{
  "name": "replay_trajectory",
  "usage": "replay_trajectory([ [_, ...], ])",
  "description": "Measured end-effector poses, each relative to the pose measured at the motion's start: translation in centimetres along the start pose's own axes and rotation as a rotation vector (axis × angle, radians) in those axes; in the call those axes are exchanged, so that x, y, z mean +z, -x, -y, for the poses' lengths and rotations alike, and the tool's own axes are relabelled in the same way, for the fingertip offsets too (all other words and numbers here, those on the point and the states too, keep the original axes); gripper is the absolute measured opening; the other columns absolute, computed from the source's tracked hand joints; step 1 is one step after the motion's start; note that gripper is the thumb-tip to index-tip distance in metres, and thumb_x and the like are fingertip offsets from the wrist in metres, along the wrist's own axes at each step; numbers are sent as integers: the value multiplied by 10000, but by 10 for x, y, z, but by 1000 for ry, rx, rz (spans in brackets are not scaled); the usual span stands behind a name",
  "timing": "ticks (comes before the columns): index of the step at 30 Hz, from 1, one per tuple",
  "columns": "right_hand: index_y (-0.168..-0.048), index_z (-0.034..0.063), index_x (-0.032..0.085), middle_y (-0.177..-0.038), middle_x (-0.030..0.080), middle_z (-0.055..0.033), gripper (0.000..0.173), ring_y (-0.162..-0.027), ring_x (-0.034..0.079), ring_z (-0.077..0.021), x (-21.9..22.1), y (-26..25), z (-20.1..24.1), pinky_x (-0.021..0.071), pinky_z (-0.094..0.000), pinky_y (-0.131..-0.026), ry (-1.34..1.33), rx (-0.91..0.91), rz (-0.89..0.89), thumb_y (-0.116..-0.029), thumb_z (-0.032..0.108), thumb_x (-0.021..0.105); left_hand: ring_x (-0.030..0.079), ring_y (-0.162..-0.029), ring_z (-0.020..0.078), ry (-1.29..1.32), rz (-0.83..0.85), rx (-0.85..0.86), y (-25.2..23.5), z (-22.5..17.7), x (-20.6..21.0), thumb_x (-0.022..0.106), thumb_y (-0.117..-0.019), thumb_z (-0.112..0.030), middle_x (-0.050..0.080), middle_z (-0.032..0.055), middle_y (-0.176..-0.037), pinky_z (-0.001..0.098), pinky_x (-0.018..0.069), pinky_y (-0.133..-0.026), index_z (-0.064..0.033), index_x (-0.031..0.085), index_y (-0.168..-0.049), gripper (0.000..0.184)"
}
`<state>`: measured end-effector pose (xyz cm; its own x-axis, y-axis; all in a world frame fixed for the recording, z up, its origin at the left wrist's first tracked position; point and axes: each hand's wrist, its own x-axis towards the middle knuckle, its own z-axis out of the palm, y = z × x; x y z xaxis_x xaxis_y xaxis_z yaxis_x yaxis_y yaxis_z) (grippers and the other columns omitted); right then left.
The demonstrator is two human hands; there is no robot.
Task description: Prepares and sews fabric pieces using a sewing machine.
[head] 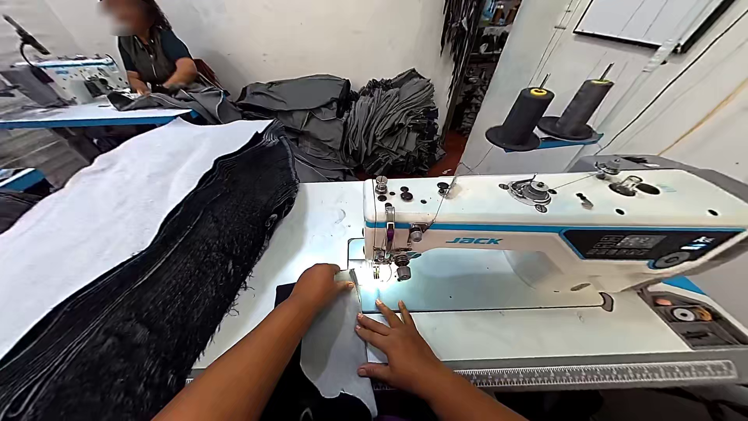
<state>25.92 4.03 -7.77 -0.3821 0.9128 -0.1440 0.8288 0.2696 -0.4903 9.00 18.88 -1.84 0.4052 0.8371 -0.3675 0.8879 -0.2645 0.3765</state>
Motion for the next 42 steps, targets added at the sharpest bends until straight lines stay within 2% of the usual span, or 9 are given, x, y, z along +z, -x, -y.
replay_trajectory([
  [5,-1548,-46,377,-1635,312,-253,972,-1494,374,-376,3,3,-9,282,-601,-1207,-397,-211,-386,-845,506,758,668,-871,101,650,145,187,54,6,-49,543,-1045,-74,692,81,-1009,314,565,-849,19,628,-1226,221],
  [9,-1474,-71,430,-1420,586,-101,583,-1275,584,-100,-43,-22,26,483,-308,-1092,-1219,-296,-361,-1060,340,464,679,-853,1,574,142,402,94,-15,-81,576,-1002,-44,725,-25,-960,217,577,-821,-34,678,-1161,189],
  [13,-952,102,705,-875,755,31,185,-834,720,-50,-72,-35,59,596,-268,-825,-1601,-329,-352,-1026,118,536,644,-851,-37,323,123,541,113,-26,-102,612,-1001,-99,714,-33,-955,174,532,-802,-48,702,-1134,169],
  [18,-907,61,701,-803,709,35,93,-760,678,-25,-72,-31,83,576,-227,-756,-1462,-284,-597,-977,68,641,640,-1054,74,200,-254,688,114,-21,-98,715,-925,-302,698,11,-1123,302,530,-889,-81,699,-859,231],
  [24,-1010,103,670,-856,699,100,118,-819,654,38,-73,-18,75,552,-191,-802,-1233,-393,-682,-1033,105,554,693,-931,7,180,-461,896,109,-16,-78,722,-909,-272,696,-70,-810,306,498,-1087,-117,704,-795,193],
  [31,-984,40,635,-809,654,68,125,-757,611,61,-69,-28,72,527,-143,-736,-903,-485,-920,-1041,107,547,561,-704,50,87,-480,724,118,-28,-67,662,-975,-313,613,-18,-823,211,492,-663,-49,692,-1199,348],
  [33,-1006,32,636,-786,653,60,106,-730,610,50,-68,-33,71,525,-148,-717,-893,-446,-968,-1033,96,556,569,-705,55,74,-451,640,115,-29,-64,604,-1016,-323,600,-26,-777,235,481,-657,-90,711,-919,273],
  [37,-1400,-22,367,-853,695,-18,485,-739,680,-49,-55,-24,69,583,-249,-731,-1102,-210,-721,-977,42,595,697,-757,272,-210,-573,587,91,-29,-65,625,-1016,-241,692,95,-798,520,544,-681,-45,730,-860,271],
  [42,-1353,-12,443,-1027,665,-46,427,-771,646,-31,28,25,55,558,-242,-709,-1356,96,-80,-950,-16,581,630,-1170,424,-254,-105,289,22,-14,6,481,-1099,-268,676,238,-1179,605,451,-1025,48,693,-1140,383],
])
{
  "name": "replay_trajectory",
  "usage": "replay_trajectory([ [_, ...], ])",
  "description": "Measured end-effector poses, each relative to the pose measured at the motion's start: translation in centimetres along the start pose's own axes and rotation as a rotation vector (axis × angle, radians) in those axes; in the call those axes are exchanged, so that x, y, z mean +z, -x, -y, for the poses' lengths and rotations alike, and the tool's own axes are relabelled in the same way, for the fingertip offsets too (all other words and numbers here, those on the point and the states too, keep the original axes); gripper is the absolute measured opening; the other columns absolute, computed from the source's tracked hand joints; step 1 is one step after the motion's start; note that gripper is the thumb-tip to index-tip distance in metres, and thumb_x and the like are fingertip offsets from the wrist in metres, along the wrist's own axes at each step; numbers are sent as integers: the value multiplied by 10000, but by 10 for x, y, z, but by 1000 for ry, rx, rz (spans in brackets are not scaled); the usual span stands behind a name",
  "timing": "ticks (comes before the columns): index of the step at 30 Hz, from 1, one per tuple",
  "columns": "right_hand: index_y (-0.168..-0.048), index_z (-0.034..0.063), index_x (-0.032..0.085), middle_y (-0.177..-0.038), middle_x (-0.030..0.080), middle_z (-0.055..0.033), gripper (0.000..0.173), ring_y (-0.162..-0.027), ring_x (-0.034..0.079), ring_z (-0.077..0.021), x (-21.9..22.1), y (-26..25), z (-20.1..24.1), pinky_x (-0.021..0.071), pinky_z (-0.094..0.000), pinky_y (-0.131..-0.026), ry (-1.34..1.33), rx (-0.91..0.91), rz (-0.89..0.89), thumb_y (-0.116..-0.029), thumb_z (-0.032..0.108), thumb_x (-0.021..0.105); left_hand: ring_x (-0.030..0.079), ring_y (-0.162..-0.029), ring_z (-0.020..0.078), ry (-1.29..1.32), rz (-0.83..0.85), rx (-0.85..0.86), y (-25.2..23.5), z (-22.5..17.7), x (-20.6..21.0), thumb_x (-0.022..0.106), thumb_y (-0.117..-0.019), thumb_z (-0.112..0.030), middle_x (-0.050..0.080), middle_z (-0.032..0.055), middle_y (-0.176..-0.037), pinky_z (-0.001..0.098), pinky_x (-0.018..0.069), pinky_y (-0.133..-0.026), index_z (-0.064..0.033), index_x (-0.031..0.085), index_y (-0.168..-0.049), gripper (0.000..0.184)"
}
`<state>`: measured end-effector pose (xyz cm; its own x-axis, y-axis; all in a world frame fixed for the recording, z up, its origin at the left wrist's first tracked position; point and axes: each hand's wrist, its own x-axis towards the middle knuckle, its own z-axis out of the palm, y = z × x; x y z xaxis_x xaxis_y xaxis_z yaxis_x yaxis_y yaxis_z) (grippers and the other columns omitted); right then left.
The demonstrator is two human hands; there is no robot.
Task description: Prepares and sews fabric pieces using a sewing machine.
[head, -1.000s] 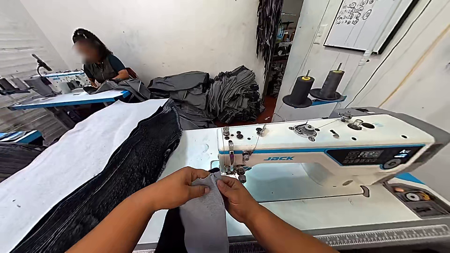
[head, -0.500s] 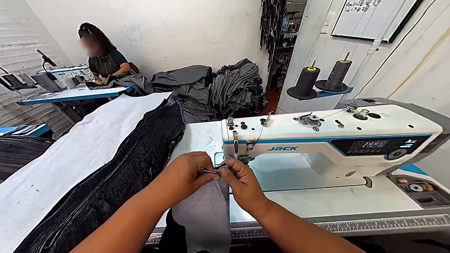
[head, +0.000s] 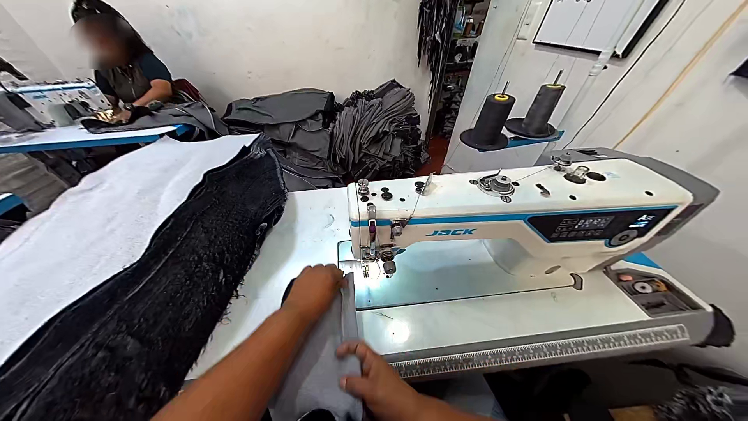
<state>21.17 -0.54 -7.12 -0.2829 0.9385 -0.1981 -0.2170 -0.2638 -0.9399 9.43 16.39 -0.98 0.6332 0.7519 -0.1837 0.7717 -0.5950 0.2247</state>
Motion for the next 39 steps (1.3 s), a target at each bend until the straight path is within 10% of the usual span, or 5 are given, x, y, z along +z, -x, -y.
replay_trajectory([
  [4,-1345,-40,547,-939,645,-168,410,-709,570,-194,-33,9,13,494,-384,-698,653,248,233,-997,156,642,643,-1147,352,245,-95,3,-7,-4,56,555,-1071,-250,685,212,-1151,479,460,-1063,57,696,-1161,350],
  [7,-1064,5,746,-1034,724,-208,355,-1016,692,-390,-55,-8,36,511,-599,-902,1254,-13,-1,-1004,333,621,641,-1143,331,345,-68,-68,-18,-15,53,608,-1041,-243,702,191,-1143,483,442,-1064,28,715,-1158,314],
  [12,-1566,193,441,-1646,381,17,755,-1571,190,-343,-84,-55,40,31,-721,-1197,1384,14,-48,-958,619,577,657,-1123,331,338,-211,-15,-42,1,61,603,-1038,-225,728,176,-1112,517,453,-1035,9,746,-1107,283],
  [39,-1494,197,552,-1585,477,26,694,-1554,252,-331,-80,-73,39,41,-711,-1198,1352,22,-183,-960,640,548,627,-1152,366,155,-123,45,-70,12,41,543,-1062,-230,694,225,-1119,511,421,-1039,97,702,-1028,365],
])
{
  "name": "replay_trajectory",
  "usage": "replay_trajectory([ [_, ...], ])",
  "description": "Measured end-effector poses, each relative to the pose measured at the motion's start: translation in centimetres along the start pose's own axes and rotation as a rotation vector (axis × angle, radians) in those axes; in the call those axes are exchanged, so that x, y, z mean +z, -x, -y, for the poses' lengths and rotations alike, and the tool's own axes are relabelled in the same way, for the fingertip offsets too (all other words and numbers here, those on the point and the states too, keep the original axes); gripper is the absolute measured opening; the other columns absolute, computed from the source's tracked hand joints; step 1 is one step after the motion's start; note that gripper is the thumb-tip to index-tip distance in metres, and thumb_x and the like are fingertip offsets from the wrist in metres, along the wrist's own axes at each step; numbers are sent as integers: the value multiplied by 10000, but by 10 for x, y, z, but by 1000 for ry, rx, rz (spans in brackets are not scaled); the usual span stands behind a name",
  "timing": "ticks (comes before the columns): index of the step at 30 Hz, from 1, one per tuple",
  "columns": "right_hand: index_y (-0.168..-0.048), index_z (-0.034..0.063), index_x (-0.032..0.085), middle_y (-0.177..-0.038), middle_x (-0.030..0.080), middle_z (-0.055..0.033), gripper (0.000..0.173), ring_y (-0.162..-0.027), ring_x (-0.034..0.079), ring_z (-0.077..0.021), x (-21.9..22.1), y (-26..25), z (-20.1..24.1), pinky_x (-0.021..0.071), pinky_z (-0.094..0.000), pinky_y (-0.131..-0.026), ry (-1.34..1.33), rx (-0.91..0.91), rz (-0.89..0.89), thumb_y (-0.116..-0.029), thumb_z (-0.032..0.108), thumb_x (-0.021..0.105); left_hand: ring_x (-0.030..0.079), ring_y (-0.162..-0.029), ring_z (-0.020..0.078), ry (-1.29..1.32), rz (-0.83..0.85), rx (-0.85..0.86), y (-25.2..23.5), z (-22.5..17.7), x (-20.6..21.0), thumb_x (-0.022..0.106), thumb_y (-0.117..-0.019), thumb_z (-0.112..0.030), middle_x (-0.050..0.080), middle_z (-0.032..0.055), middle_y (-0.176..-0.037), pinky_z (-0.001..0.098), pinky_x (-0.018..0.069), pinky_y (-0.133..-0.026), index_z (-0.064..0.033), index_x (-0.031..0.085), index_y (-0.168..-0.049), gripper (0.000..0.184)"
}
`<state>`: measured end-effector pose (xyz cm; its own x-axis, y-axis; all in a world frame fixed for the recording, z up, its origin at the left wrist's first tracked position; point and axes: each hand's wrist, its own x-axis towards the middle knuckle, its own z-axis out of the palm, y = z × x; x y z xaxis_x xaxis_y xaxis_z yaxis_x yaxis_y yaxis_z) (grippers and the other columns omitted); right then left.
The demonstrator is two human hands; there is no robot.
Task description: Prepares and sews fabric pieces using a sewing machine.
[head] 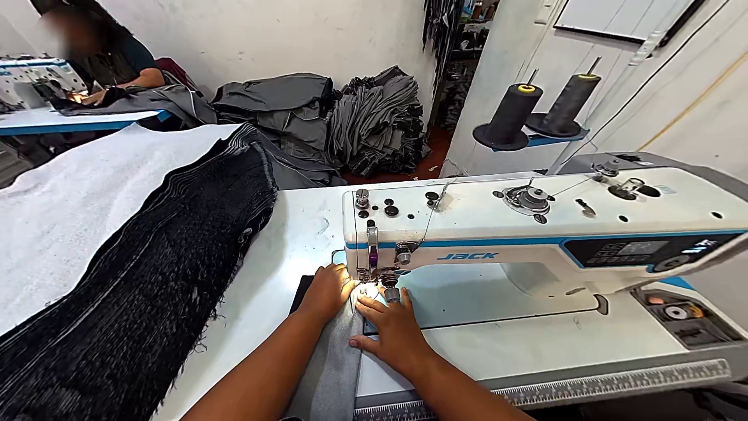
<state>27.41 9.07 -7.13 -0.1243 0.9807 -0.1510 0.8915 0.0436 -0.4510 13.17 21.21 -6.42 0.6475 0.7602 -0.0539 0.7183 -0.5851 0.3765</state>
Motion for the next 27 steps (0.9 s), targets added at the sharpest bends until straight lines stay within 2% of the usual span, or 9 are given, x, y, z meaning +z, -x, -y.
replay_trajectory([
  [3,-1475,194,575,-1570,497,25,604,-1545,280,-326,3,0,-1,47,-708,-1199,-18,-3,-28,-1001,566,530,624,-1174,381,-13,-27,-15,-5,0,-1,561,-1040,-176,689,236,-1154,524,418,-1056,108,689,-1078,314],
  [8,-1478,203,570,-1569,498,28,522,-1544,286,-310,3,1,-1,51,-709,-1199,-16,-9,-35,-1044,482,489,648,-1160,391,-26,-130,-1,-14,5,4,593,-994,-117,709,228,-1150,560,451,-1025,88,708,-1084,251],
  [15,-1489,190,556,-1577,489,20,538,-1546,282,-308,2,2,-2,43,-710,-1199,-41,-22,-18,-1042,483,496,665,-1155,389,2,-299,26,-24,11,8,656,-954,-90,718,222,-1184,580,466,-1005,54,719,-1150,252],
  [21,-1442,186,608,-1535,538,20,473,-1525,329,-310,5,1,-5,68,-701,-1202,-68,-42,-76,-1054,432,494,651,-1179,383,-24,-270,-40,-29,12,5,649,-961,-115,714,208,-1206,588,454,-1008,39,715,-1171,268],
  [27,-1442,178,608,-1536,538,17,472,-1524,332,-308,5,1,-5,74,-697,-1205,-57,-47,-87,-1061,426,480,618,-1223,371,-76,-126,-163,-27,0,-8,590,-1016,-136,689,204,-1234,576,417,-1054,50,691,-1195,277],
])
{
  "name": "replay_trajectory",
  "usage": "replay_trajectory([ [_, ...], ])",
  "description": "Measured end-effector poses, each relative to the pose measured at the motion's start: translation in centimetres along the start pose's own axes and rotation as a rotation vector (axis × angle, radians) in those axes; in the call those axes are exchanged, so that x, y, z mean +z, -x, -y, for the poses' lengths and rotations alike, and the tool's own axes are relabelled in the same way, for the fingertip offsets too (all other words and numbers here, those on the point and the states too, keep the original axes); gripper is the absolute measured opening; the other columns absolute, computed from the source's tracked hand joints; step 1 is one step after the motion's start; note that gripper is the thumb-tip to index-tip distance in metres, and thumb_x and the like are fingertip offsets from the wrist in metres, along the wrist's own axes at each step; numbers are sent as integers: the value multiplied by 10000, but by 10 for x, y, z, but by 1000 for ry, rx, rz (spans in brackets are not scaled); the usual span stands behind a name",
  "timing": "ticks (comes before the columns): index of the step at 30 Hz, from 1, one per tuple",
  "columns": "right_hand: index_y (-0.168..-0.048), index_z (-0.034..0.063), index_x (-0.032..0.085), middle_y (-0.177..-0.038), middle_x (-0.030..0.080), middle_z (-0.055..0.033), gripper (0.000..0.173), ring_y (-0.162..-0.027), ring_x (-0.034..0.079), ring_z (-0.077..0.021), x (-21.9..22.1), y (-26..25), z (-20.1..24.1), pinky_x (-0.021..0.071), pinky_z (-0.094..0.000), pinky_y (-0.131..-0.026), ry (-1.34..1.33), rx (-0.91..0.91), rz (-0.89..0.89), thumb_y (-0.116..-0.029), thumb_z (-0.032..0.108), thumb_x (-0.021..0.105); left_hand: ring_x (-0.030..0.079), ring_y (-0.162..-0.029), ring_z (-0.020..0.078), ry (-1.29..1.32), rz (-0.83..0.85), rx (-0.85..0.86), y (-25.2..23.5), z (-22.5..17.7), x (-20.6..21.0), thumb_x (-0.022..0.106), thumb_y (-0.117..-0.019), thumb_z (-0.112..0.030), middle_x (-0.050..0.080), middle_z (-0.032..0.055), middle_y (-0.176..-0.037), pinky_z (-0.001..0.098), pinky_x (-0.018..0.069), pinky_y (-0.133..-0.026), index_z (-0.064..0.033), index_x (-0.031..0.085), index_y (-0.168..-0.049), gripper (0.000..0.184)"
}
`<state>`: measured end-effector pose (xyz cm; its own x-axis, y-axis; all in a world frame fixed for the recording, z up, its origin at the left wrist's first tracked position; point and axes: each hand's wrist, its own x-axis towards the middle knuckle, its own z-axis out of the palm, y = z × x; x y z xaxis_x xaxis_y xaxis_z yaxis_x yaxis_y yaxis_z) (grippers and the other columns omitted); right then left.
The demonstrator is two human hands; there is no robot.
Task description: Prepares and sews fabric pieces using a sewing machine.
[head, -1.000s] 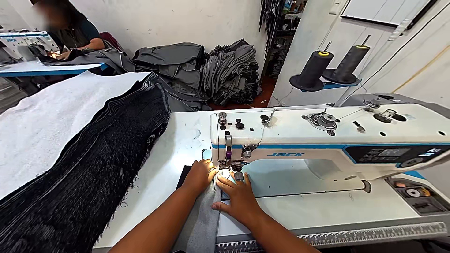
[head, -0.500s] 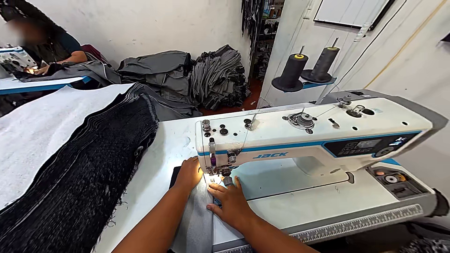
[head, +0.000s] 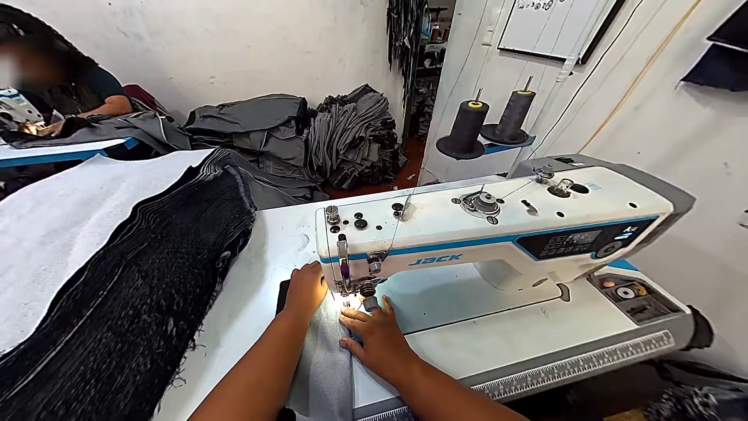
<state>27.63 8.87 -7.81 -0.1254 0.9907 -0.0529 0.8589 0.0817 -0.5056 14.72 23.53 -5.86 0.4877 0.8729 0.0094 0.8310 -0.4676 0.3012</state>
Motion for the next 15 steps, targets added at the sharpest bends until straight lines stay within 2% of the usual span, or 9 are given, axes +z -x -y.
replay_trajectory([
  [5,-1440,195,612,-1541,532,30,469,-1528,319,-321,0,0,-1,76,-696,-1204,12,-14,4,-1058,434,482,607,-1250,366,23,50,-29,0,4,-2,525,-1068,-176,675,201,-1273,566,409,-1077,10,681,-1233,293],
  [8,-1422,174,630,-1530,544,10,466,-1529,315,-318,-1,9,-2,75,-675,-1214,-58,-123,75,-1039,423,539,593,-1271,364,113,109,-79,27,17,-9,509,-1088,-226,659,209,-1292,562,400,-1103,4,659,-1274,332],
  [9,-1352,129,684,-1461,610,-25,432,-1494,382,-315,3,15,-5,106,-652,-1222,-161,-166,25,-1009,380,606,603,-1262,365,132,110,-106,43,26,-9,514,-1088,-259,665,209,-1282,568,409,-1104,3,662,-1273,353],
  [10,-1238,72,744,-1325,697,-77,372,-1392,515,-312,9,19,-8,222,-607,-1212,-287,-177,-100,-961,311,676,617,-1237,378,146,84,-131,61,35,-7,525,-1083,-269,675,216,-1255,583,419,-1091,10,673,-1252,358],
  [11,-1140,13,763,-1186,740,-130,321,-1238,626,-298,12,18,-9,383,-525,-1136,-404,-127,-232,-929,250,713,632,-1206,394,154,26,-150,79,45,-6,539,-1075,-269,689,221,-1218,598,430,-1074,14,689,-1219,352],
  [12,-1108,-54,729,-1111,724,-190,317,-1105,660,-299,9,11,-7,484,-460,-1022,-512,-20,-316,-922,202,717,646,-1173,416,163,-45,-166,96,53,-5,558,-1065,-256,701,230,-1184,621,438,-1050,21,705,-1186,336],
  [13,-1138,-96,677,-1106,687,-225,351,-1027,649,-291,4,2,-3,514,-414,-932,-585,100,-354,-933,188,711,656,-1142,434,167,-106,-186,111,59,-3,573,-1057,-240,708,236,-1156,637,447,-1023,24,713,-1162,317],
  [14,-1175,-110,651,-1118,666,-239,403,-992,639,-286,1,-9,2,520,-400,-896,-611,193,-391,-930,202,723,663,-1112,442,162,-149,-211,124,62,-1,585,-1052,-228,711,236,-1130,641,455,-996,22,717,-1143,297],
  [15,-1201,-111,645,-1142,656,-239,445,-995,626,-283,1,-20,6,507,-403,-913,-623,270,-417,-917,216,746,666,-1093,444,153,-172,-234,134,63,-1,592,-1050,-218,712,235,-1113,640,460,-974,19,719,-1132,281],
])
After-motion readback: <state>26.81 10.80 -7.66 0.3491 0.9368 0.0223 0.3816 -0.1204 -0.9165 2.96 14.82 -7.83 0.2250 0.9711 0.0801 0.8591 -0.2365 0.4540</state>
